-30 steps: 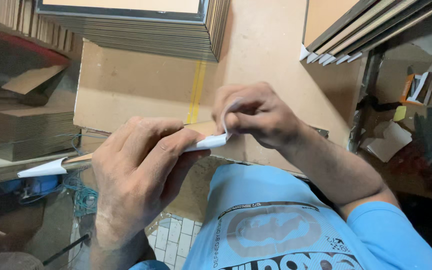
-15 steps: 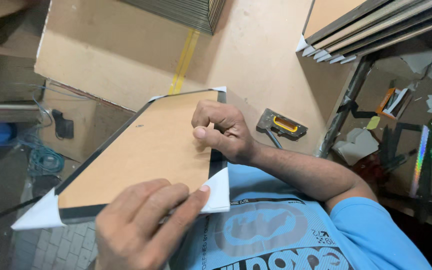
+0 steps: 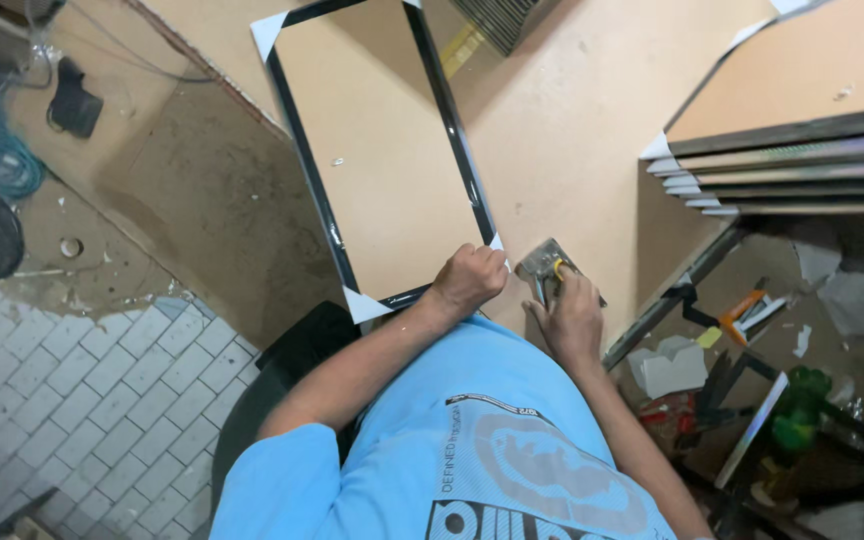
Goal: The person folds small white paper corner pieces by hand and uses a hand stapler to staple them onto the corners of a framed picture, working around the frame one corner at a time. They reposition the frame on the workbench between corners and press each protector flat.
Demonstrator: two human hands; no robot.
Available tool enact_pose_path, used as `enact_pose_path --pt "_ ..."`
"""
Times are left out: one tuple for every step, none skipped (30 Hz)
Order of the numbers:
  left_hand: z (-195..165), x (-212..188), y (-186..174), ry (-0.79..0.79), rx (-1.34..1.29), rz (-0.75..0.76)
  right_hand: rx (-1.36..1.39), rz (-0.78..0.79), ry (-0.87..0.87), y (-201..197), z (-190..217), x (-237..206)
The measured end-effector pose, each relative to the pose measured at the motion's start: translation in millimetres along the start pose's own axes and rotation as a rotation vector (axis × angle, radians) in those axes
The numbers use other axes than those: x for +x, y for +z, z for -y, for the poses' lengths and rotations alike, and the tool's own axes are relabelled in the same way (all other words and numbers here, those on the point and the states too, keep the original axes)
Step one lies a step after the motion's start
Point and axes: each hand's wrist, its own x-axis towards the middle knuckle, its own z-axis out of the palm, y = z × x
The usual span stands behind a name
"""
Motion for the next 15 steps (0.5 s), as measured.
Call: enact_pose_path --pt "5 -4 8 -0.005 0.013 -0.002 -0.020 0.034 0.034 2 -4 -8" --pt "10 -8 12 -0.011 0.007 -0.005 -0.042 0.066 0.071 2 -7 -14" --pt "12 -10 12 -0.016 -0.006 -0.007 -0.070 0.100 0.112 0 -11 -17" --pt "12 -14 13 -0.022 -0.027 -0.006 -0.060 0.189 0.130 -2 -15 -17" --pt "13 -16 12 -0.050 -0.040 -0.010 -0.053 0.279 0.158 -5 -19 -17" --pt "16 -19 13 -0.073 -0.062 -0.016 -0.054 0.368 0.197 -9 -23 -15" --pt "17 -20 12 -0.092 -0.090 -0.026 -0.036 0.397 0.204 -11 -27 -13" --pt "17 -22 11 -0.144 -0.162 -0.024 -0.021 0.425 0.212 -14 -29 -10" --pt "20 -23 10 -0.192 -0.233 -0.023 -0.004 0.448 0.222 -15 -29 -8" --pt "24 -25 9 -0.182 -0.239 -0.006 -0.025 0.493 0.232 -16 -29 -5" --pt "26 -28 8 -0.171 -0.244 0.016 -0.044 0.541 0.245 -15 -26 -3" --pt "28 -29 9 -0.184 -0.308 0.058 -0.070 0.560 0.259 -14 -23 -1" --pt "30 -30 9 -0.196 -0.368 0.101 -0.094 0.578 0.270 -12 -18 2" --pt "32 -31 11 -0.209 -0.423 0.144 -0.095 0.578 0.251 -10 -14 5" --pt "33 -33 12 -0.209 -0.443 0.123 -0.092 0.580 0.226 -8 -8 9"
